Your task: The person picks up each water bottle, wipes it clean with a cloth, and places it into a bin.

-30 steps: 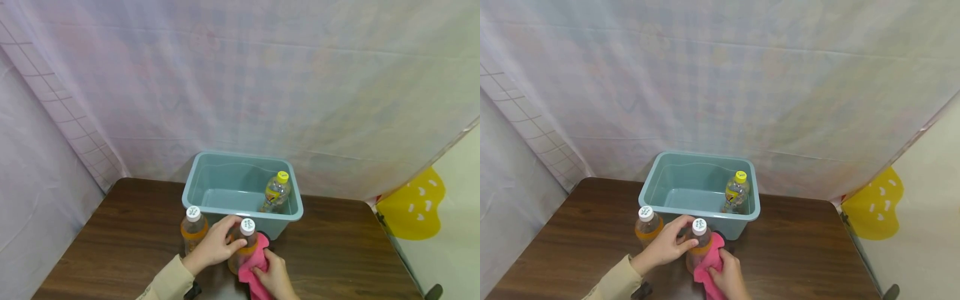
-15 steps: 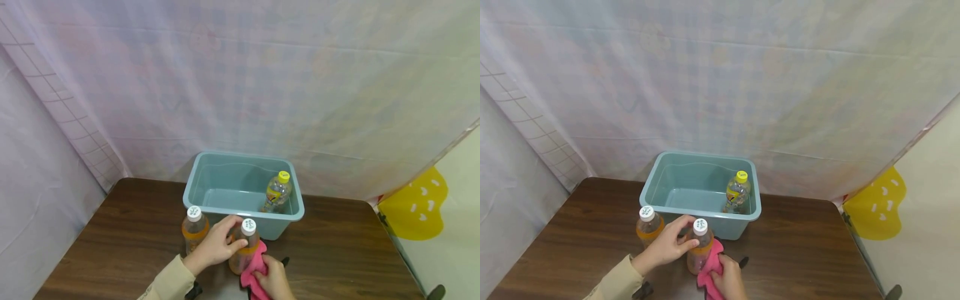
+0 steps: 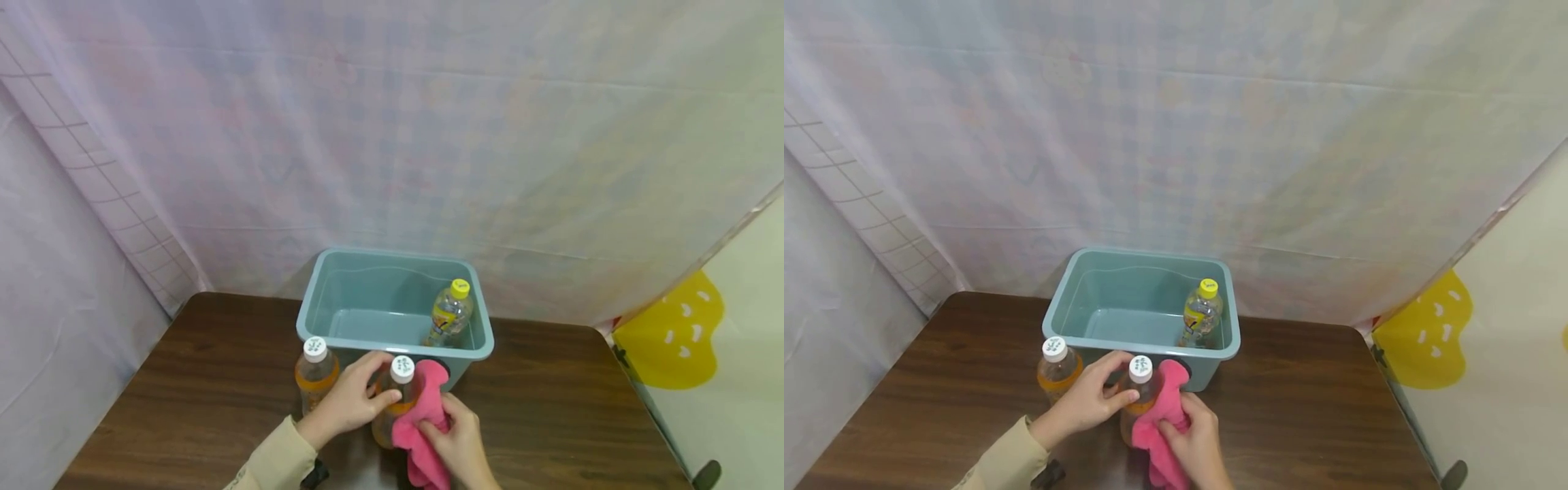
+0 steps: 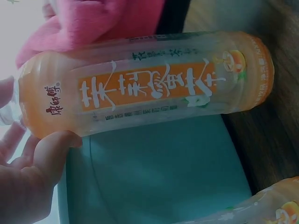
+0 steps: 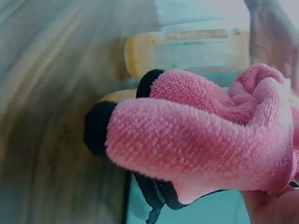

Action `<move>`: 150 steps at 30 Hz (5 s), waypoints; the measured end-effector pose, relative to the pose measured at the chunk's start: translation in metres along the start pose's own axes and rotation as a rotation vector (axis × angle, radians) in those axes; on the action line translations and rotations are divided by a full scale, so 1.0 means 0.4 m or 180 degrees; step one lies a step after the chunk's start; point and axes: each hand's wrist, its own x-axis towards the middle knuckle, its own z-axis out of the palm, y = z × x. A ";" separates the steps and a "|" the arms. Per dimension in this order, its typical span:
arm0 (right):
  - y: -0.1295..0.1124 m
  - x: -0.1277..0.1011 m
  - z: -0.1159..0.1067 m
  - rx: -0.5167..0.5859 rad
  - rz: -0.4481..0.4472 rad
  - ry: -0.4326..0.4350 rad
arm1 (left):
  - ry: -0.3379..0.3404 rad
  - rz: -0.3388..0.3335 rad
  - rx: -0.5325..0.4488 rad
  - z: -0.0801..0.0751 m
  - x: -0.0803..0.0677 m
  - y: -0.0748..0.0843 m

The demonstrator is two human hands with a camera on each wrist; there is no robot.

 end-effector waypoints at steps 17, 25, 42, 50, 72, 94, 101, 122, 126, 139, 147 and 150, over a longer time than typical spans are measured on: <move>-0.025 0.062 -0.011 -0.0210 -0.0191 -0.0062 | -0.0117 -0.0094 -0.0151 -0.001 0.003 -0.001; -0.011 0.031 -0.011 -0.0288 0.0043 -0.0005 | -0.0123 -0.0117 -0.0144 -0.002 0.004 0.009; 0.097 -0.065 0.035 -0.0265 0.0880 -0.0488 | -0.0017 -0.0083 -0.0176 0.005 -0.002 0.003; 0.164 -0.088 0.046 -0.0611 0.1004 -0.1017 | -0.0058 -0.0149 -0.0154 0.003 0.000 0.008; 0.014 0.014 -0.004 -0.0399 -0.0393 0.0089 | -0.0021 -0.0117 -0.0148 0.003 -0.002 0.001; -0.015 0.016 0.006 -0.0215 0.0129 0.0233 | 0.0007 -0.0037 0.0075 0.007 -0.002 0.001; 0.042 -0.037 0.031 -0.0441 0.0179 0.0283 | 0.0090 0.0057 0.0242 0.008 -0.006 0.002; 0.169 -0.108 0.051 -0.0553 0.1026 -0.0926 | 0.0189 0.0002 0.0225 0.023 -0.009 0.014; 0.172 -0.104 0.046 -0.0518 0.1023 -0.0940 | 0.0594 -0.0225 0.0315 0.048 -0.002 0.027; 0.142 -0.086 -0.003 -0.0408 0.0994 -0.0671 | 0.0415 -0.0254 0.0383 0.036 0.018 0.045; 0.088 -0.052 -0.049 -0.0091 0.0836 -0.0306 | -0.0093 -0.0207 0.0498 0.000 0.020 0.041; 0.062 -0.029 -0.068 0.0111 0.0824 -0.0274 | -0.0161 -0.0176 0.0343 -0.008 0.021 0.038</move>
